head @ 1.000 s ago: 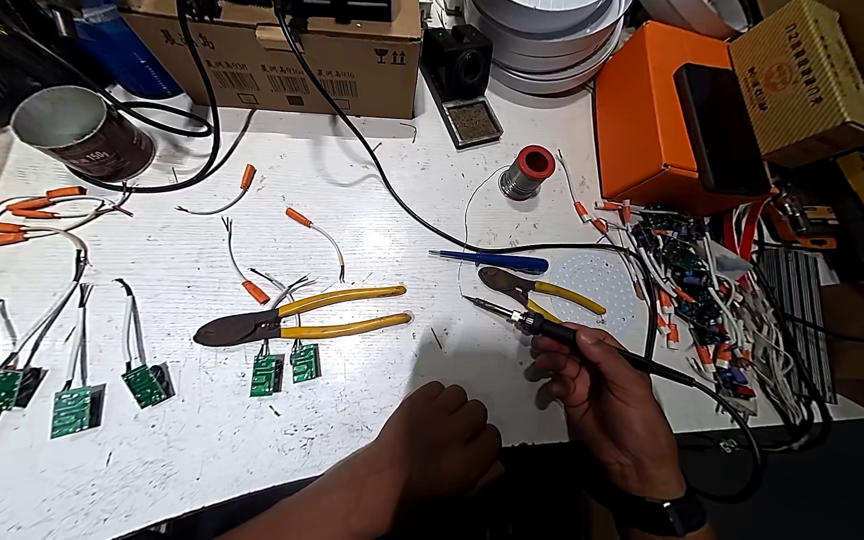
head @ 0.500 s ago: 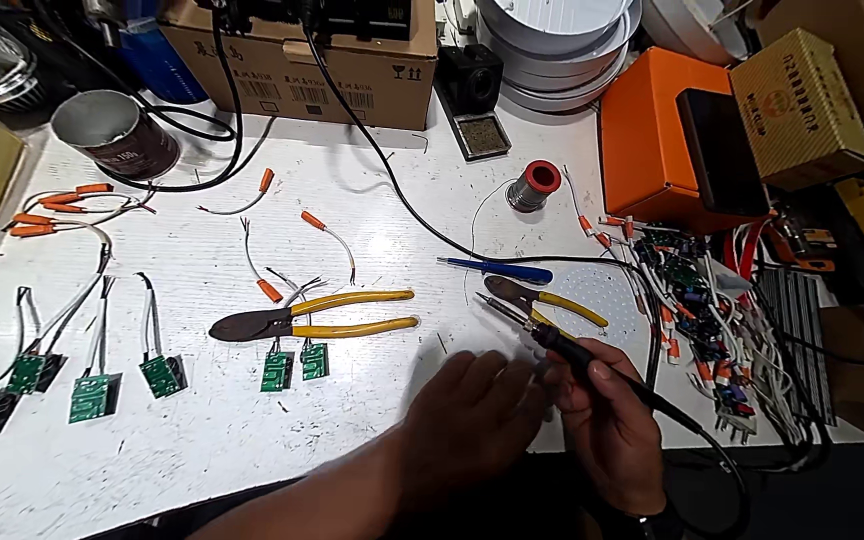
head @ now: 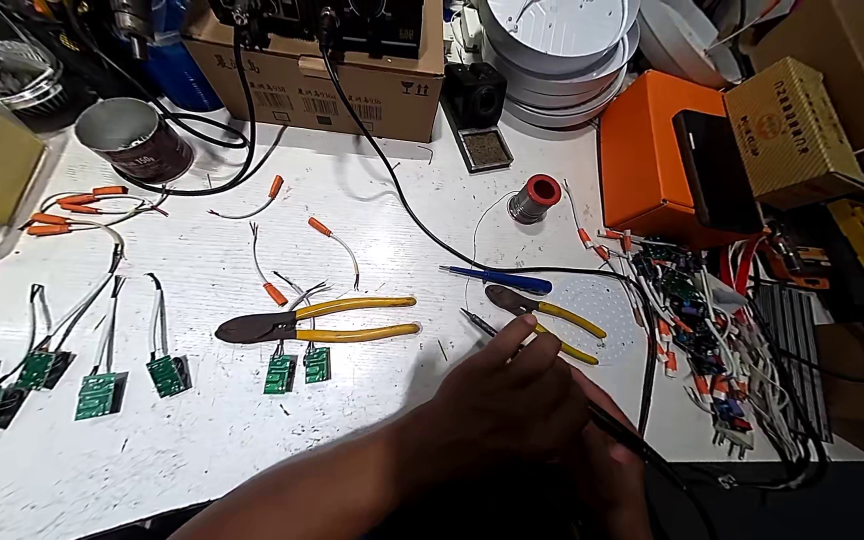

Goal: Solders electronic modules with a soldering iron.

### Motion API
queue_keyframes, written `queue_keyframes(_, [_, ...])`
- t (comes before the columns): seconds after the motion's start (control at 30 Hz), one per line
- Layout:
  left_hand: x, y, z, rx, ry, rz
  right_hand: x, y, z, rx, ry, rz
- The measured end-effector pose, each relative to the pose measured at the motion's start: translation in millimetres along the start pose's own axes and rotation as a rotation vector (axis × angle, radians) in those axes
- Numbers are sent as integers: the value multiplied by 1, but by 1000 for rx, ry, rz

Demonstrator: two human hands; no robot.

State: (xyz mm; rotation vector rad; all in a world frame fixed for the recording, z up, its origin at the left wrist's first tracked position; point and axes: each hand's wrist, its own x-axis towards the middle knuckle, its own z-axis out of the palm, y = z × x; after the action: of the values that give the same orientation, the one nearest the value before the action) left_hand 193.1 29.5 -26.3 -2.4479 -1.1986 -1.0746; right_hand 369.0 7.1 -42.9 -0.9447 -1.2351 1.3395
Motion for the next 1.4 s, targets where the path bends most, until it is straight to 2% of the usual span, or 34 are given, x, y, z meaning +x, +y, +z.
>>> queue_keyframes(0.07, [-2,-4,1,1,-20,-7,-17,-9,9,-276,36,29])
queue_keyframes(0.1, [-4,-5,2,-1,-33,-10,-29,-12,10,-462,23,-21])
queue_keyframes(0.17, [-6,-6,2,-1,-42,-5,-52,-14,4,-729,-69,-256])
queue_keyframes(0.23, [-8,-4,4,-13,-40,5,-61,-19,-3,-897,-86,-522])
queue_keyframes(0.27, [-9,-2,3,-26,-44,14,-58,-26,-3,-996,-61,-544])
queue_keyframes(0.37, [-12,6,4,-50,-33,67,-32,-38,0,-1216,-62,-420])
queue_keyframes(0.5, [-16,7,2,-40,3,104,-14,-19,-4,-1175,-50,-423])
queue_keyframes(0.6, [-20,15,-13,-138,51,79,-8,-7,-8,-1129,-8,-434])
queue_keyframes(0.7, [-33,26,-21,-297,-37,118,-2,6,-8,-1167,34,-449])
queue_keyframes(0.77, [-48,24,-17,-381,-165,191,-1,10,-7,-1229,57,-445])
queue_keyframes(0.87, [-65,18,-13,-399,-309,171,-2,12,-7,-1264,46,-454])
queue_keyframes(1.03, [-69,15,-3,-401,-222,64,-4,13,-5,-1316,22,-458])
queue_keyframes(1.4, [-65,13,-8,-473,-250,20,-2,10,-7,-1321,-13,-475])
